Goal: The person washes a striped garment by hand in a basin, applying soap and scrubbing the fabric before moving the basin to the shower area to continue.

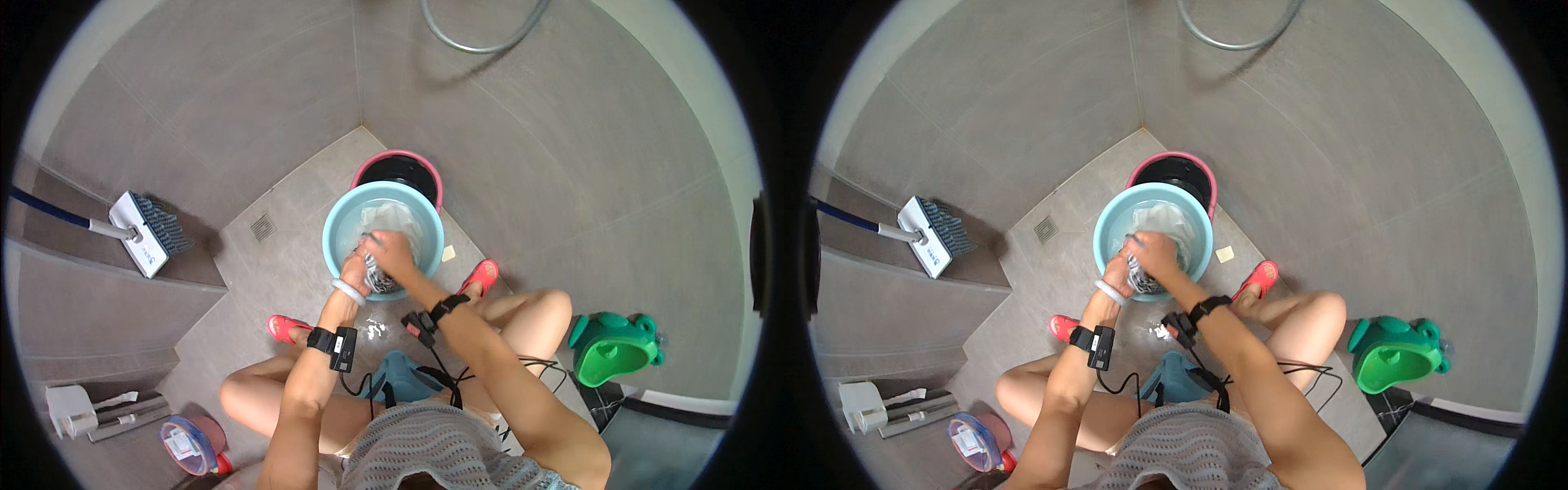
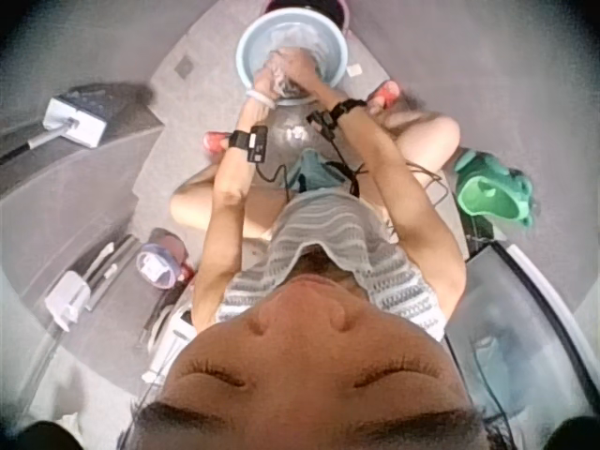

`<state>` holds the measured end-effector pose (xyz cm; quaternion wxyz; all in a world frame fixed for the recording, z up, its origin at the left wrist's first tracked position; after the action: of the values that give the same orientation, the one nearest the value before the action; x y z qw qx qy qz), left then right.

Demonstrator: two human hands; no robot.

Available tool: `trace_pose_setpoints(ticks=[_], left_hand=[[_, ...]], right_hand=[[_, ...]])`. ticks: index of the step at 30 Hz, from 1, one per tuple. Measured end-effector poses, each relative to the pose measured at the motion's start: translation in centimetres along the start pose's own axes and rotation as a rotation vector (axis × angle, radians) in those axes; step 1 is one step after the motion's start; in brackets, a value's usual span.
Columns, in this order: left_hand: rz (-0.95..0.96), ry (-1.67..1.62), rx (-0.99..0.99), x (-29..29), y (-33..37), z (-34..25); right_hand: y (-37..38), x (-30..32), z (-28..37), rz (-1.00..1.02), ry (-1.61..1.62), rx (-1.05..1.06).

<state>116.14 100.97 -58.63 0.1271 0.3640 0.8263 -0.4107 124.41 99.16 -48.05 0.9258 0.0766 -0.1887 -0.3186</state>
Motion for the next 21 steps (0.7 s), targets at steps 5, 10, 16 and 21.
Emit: trace_pose_setpoints(ticks=[5, 10, 16, 21], left_hand=[[0.08, -0.108, -0.07, 0.8, 0.0, -0.5], [0.159, -0.053, 0.026, -3.1, -2.4, -1.3], [0.135, 0.021, -0.063, -0.9, -2.8, -2.7], [0.156, -0.03, -0.069, -1.0, -4.5, -3.8]], right_hand=[[-1.7, -0.7, 5.5, -0.011, 0.087, 0.182], [0.8, 2.0, 3.1, 0.046, 0.022, 0.055], [0.5, 3.9, -1.5, -0.022, -0.026, 0.058], [-2.8, 6.2, 0.3, -0.253, 0.118, 0.135]])
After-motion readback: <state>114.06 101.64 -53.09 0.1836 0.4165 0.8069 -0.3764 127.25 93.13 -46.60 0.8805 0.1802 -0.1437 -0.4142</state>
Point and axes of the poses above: each hand's wrist, its own y-axis towards the middle knuckle, its own x-axis out of the back of the hand, z = x × y, the point moved 9 cm from there along y, towards the middle knuckle, and after that the axes turned 15 degrees about y, right-handed, at the moved point
